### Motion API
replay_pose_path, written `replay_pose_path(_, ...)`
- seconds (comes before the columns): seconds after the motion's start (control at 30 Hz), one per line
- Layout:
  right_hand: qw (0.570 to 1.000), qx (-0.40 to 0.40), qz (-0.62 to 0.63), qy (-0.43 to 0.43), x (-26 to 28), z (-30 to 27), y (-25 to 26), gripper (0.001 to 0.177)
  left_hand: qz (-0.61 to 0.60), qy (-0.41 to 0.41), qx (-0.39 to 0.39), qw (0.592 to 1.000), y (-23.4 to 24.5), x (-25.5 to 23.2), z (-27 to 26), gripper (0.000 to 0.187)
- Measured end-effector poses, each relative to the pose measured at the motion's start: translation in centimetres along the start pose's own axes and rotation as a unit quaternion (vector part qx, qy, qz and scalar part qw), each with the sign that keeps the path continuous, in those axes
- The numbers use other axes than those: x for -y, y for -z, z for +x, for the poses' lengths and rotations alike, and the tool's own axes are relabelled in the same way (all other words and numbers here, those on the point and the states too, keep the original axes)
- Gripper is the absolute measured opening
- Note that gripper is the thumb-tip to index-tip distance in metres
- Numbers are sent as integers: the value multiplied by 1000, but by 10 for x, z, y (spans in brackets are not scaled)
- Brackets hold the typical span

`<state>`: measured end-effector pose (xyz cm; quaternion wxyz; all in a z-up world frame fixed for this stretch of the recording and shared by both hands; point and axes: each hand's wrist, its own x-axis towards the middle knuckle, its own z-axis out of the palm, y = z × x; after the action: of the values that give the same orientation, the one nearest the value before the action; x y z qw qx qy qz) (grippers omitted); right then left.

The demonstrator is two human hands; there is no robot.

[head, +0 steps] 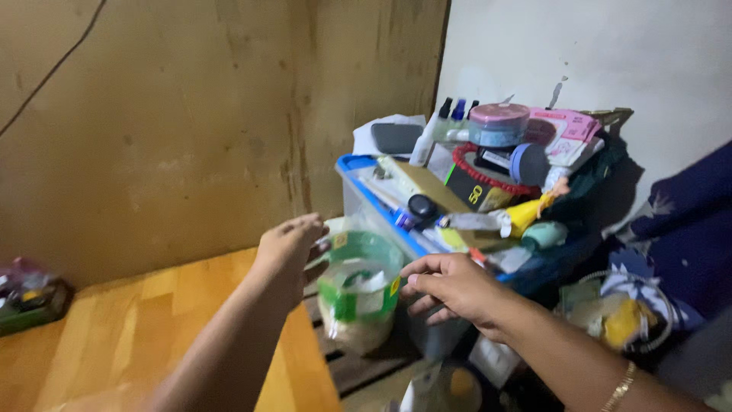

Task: The person organizes small items on a wooden desk. They place a white adapter into a green box, then retrieve a pink sachet and a yellow cap from a plastic bin and put them in the box. They then wipe several bottles with a tissue and place them on the desk.

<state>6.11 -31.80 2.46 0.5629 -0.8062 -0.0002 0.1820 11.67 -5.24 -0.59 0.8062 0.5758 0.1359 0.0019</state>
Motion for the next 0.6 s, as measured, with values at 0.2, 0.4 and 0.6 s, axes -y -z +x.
replay_pose_path(0.2, 998, 12, 41, 51, 9, 34, 90, 35, 140, -82, -55, 985, -92, -54, 144, 17)
replay_pose_path(0.4, 997, 36, 19, 64, 22, 63, 146, 33, 290, -43, -50, 955, -148, -88, 264, 21)
replay_pose_path(0.6, 991, 89, 85, 59, 26, 86, 168, 28, 274, 17, -26, 961, -147, -75, 371, 24)
